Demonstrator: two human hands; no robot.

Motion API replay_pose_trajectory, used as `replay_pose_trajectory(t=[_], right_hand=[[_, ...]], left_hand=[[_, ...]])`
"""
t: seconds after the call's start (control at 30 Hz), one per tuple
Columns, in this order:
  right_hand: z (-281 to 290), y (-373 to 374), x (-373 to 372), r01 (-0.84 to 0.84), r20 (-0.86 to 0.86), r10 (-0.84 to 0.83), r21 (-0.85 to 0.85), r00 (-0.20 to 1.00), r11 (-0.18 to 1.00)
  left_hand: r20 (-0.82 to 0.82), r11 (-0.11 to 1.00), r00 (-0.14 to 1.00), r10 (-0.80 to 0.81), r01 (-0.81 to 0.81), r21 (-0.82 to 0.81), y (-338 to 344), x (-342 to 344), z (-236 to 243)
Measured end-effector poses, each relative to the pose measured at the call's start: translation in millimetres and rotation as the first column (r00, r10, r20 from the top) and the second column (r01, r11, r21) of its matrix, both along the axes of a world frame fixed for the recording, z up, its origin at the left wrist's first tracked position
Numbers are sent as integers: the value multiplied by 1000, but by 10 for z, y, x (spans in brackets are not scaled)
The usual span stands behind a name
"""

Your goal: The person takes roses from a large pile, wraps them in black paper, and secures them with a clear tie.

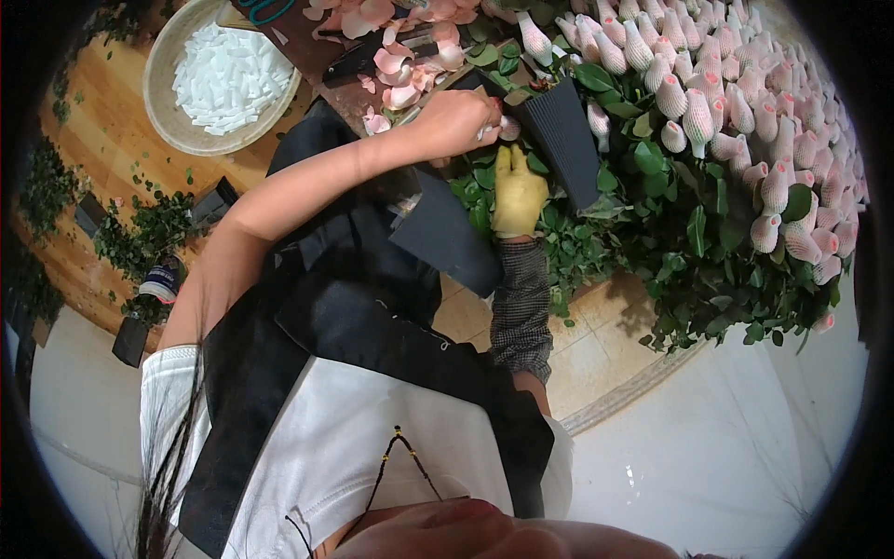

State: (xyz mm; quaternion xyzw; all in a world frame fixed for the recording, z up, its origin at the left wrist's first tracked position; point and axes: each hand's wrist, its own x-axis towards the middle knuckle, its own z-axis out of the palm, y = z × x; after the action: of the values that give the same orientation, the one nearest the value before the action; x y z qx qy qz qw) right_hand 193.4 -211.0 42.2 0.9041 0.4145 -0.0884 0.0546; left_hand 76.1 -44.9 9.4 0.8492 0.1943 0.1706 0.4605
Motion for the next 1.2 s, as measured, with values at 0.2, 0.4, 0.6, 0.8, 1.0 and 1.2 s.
replay_pose_trajectory(t=[0.2, 0.4, 0.6, 0.8, 1.0, 1.2], right_hand=[[-79, -95, 151, -79, 0, 79, -14, 997, 997], [-56, -204, 218, -455, 131, 455, -29, 881, 890], [46, -100, 138, -532, 202, 559, -175, 804, 828], [427, 34, 38, -61, -219, 48, -51, 975, 997], [709, 84, -48, -2, -122, 26, 197, 992, 980], [641, 199, -92, 34, -134, -14, 146, 991, 989]], left_hand=[[-214, 965, 950, 226, -190, 179, 419, -591, 376], [-772, 898, 500, 394, -389, 206, 926, -2654, 353], [-603, 878, 639, 478, -333, 343, 980, -2576, 154], [-155, 941, 986, -66, 10, -339, 255, -836, 146], [-220, 975, 958, -185, 151, -162, 160, -1, -13], [-84, 994, 992, -95, 99, 46, 55, -54, 13]])
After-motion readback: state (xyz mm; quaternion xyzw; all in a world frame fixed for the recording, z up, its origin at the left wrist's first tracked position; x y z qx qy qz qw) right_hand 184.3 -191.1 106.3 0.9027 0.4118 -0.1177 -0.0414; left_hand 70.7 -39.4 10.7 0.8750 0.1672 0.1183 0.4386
